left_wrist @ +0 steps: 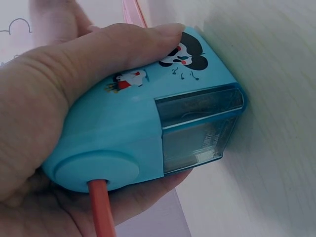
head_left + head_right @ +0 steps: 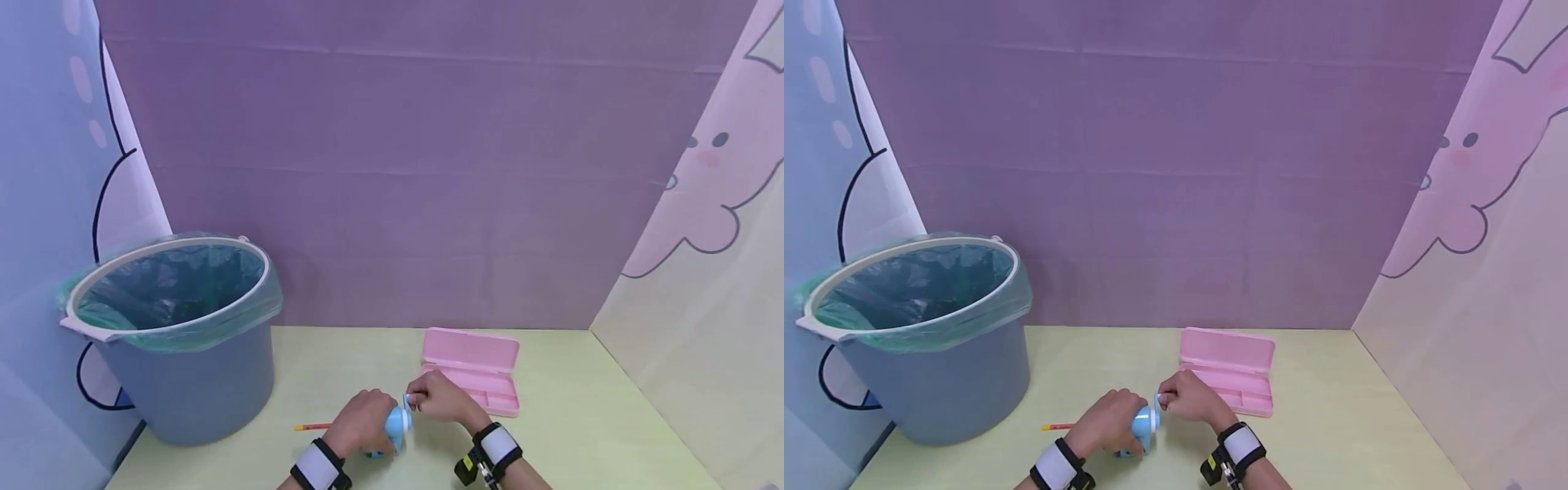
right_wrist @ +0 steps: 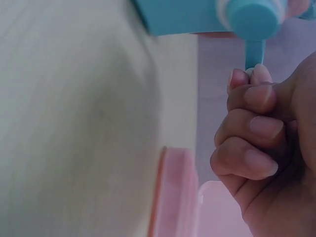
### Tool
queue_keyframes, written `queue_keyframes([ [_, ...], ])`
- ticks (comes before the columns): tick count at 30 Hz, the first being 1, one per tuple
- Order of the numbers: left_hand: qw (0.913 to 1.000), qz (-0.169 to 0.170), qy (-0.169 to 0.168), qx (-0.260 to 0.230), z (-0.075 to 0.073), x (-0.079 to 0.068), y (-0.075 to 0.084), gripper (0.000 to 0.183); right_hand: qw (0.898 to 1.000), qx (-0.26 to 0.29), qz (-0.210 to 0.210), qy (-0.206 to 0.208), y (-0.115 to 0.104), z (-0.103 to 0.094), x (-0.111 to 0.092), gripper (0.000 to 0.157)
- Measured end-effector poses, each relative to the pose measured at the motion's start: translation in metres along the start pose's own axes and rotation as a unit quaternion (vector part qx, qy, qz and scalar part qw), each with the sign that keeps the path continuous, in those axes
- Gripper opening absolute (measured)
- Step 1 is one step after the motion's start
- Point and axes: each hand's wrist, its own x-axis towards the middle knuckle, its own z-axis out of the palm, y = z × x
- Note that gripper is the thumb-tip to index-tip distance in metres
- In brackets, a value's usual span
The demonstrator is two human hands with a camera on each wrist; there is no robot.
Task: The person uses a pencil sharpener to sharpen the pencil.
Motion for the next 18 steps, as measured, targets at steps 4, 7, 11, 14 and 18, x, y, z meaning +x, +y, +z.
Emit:
queue_keyframes([
  [4,1.0,0.003,0.0,0.002,0.002,-0.001,0.001,0.044,1.0,-0.004,-0.001,-0.005,0.004,0.005,-0.003,0.021],
  [7,1.0,0.003,0.001,0.003,0.002,-0.002,0.001,0.044,1.0,-0.008,-0.001,-0.002,0.003,0.007,-0.003,0.023],
  [11,1.0,0.003,0.002,0.002,0.0,0.0,0.0,0.044,1.0,-0.017,-0.008,-0.002,0.005,0.007,-0.002,0.023],
  [14,1.0,0.002,0.001,0.004,0.0,0.001,0.0,0.044,0.999,-0.032,-0.021,0.001,0.007,0.009,-0.001,0.024],
  [18,1.0,0.006,0.002,0.005,0.0,0.001,-0.001,0.043,0.998,-0.052,-0.022,-0.004,0.008,0.012,-0.001,0.023],
])
